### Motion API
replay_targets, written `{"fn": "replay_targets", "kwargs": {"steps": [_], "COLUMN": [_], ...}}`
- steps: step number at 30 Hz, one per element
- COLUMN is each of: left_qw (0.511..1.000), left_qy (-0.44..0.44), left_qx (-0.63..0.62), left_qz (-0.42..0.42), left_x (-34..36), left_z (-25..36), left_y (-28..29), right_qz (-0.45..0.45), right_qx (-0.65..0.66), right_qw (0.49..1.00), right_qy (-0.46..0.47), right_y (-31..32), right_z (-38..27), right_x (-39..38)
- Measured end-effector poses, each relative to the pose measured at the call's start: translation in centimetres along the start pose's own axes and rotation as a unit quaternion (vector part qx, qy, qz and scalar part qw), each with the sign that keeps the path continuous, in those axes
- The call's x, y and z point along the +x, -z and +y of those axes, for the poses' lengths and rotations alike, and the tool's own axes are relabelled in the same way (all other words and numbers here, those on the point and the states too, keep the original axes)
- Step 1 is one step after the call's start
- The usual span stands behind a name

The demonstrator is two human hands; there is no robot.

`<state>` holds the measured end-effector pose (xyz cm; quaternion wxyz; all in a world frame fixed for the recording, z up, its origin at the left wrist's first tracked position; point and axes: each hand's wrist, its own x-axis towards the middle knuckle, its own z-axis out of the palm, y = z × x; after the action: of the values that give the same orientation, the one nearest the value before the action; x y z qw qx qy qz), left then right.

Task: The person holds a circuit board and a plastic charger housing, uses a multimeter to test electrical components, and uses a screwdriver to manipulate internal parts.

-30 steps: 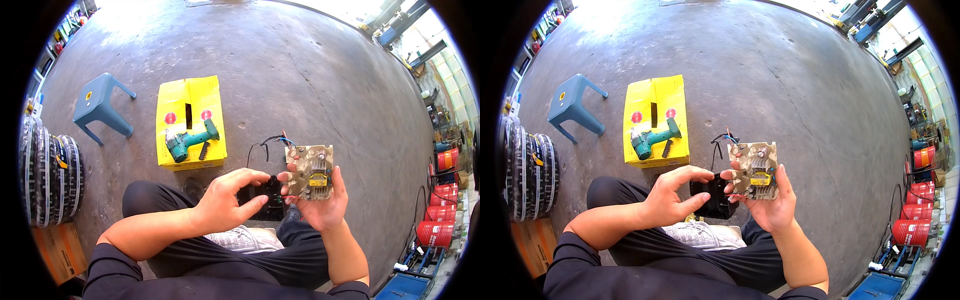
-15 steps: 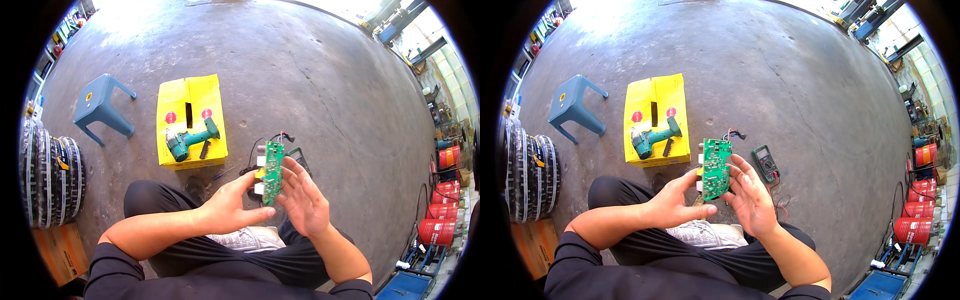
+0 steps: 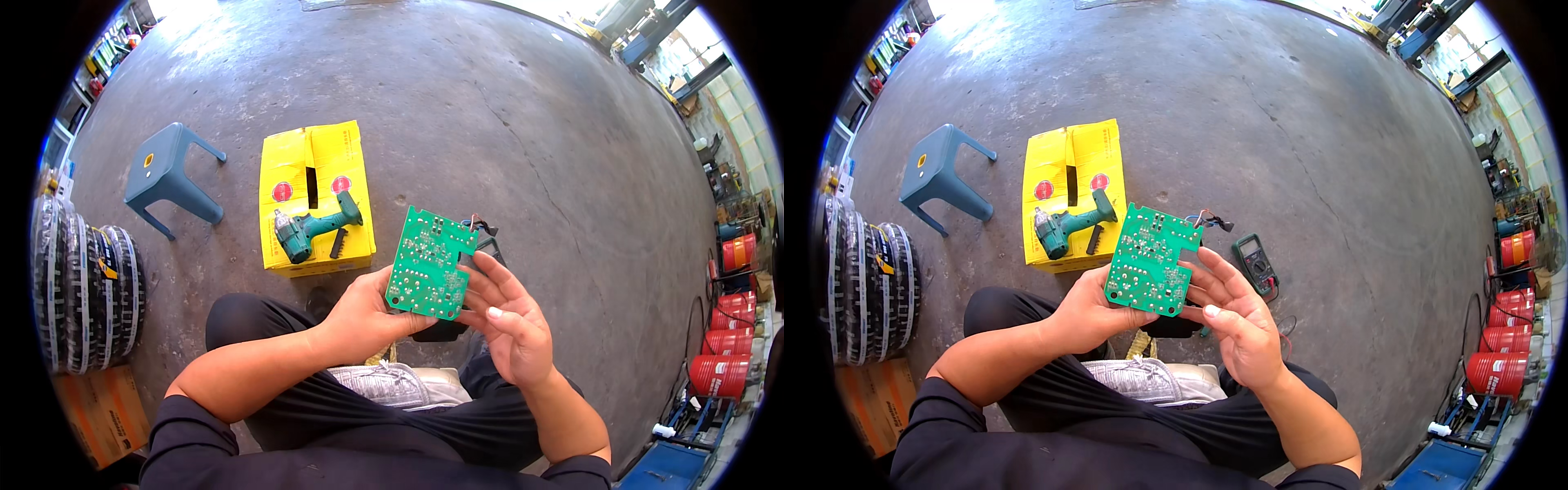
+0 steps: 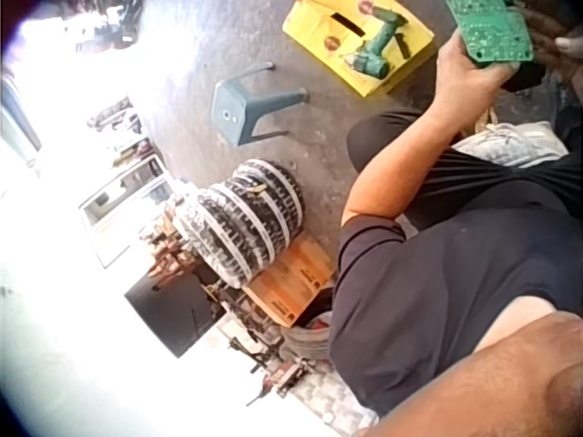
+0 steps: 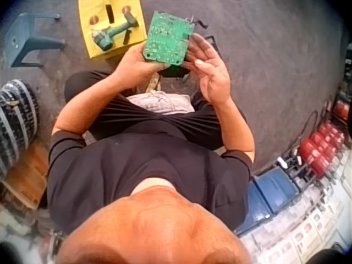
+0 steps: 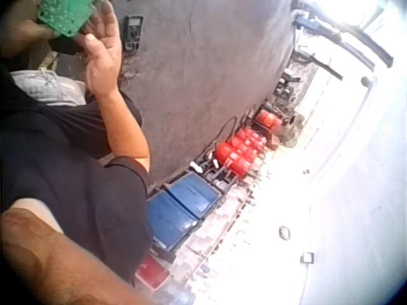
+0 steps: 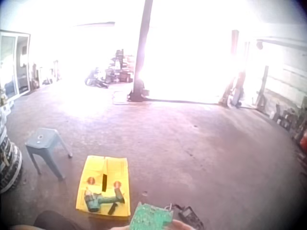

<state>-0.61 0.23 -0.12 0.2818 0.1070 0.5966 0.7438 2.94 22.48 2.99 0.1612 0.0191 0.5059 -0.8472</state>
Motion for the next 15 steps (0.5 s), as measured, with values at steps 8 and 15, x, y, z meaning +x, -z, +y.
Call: {"fn": "replay_targets", "kwargs": {"steps": [8, 15], "left_qw": [0.972, 0.956], "left_qy": [0.103, 0.160], "left_qx": [-0.210, -0.246], "left_qz": [-0.020, -0.017], "left_x": [0.2, 0.2], "left_z": [-0.2, 0.1], "left_y": [0.2, 0.4], "right_qz": [0.018, 0.033], "right_qx": [-0.133, -0.182], "right_qw": [0.991, 0.983], "right_qy": [-0.018, 0.003], "right_y": [0.9, 0.6], "right_z": [-0.7, -0.2], "right_x": [-0.2, -0.1]}}
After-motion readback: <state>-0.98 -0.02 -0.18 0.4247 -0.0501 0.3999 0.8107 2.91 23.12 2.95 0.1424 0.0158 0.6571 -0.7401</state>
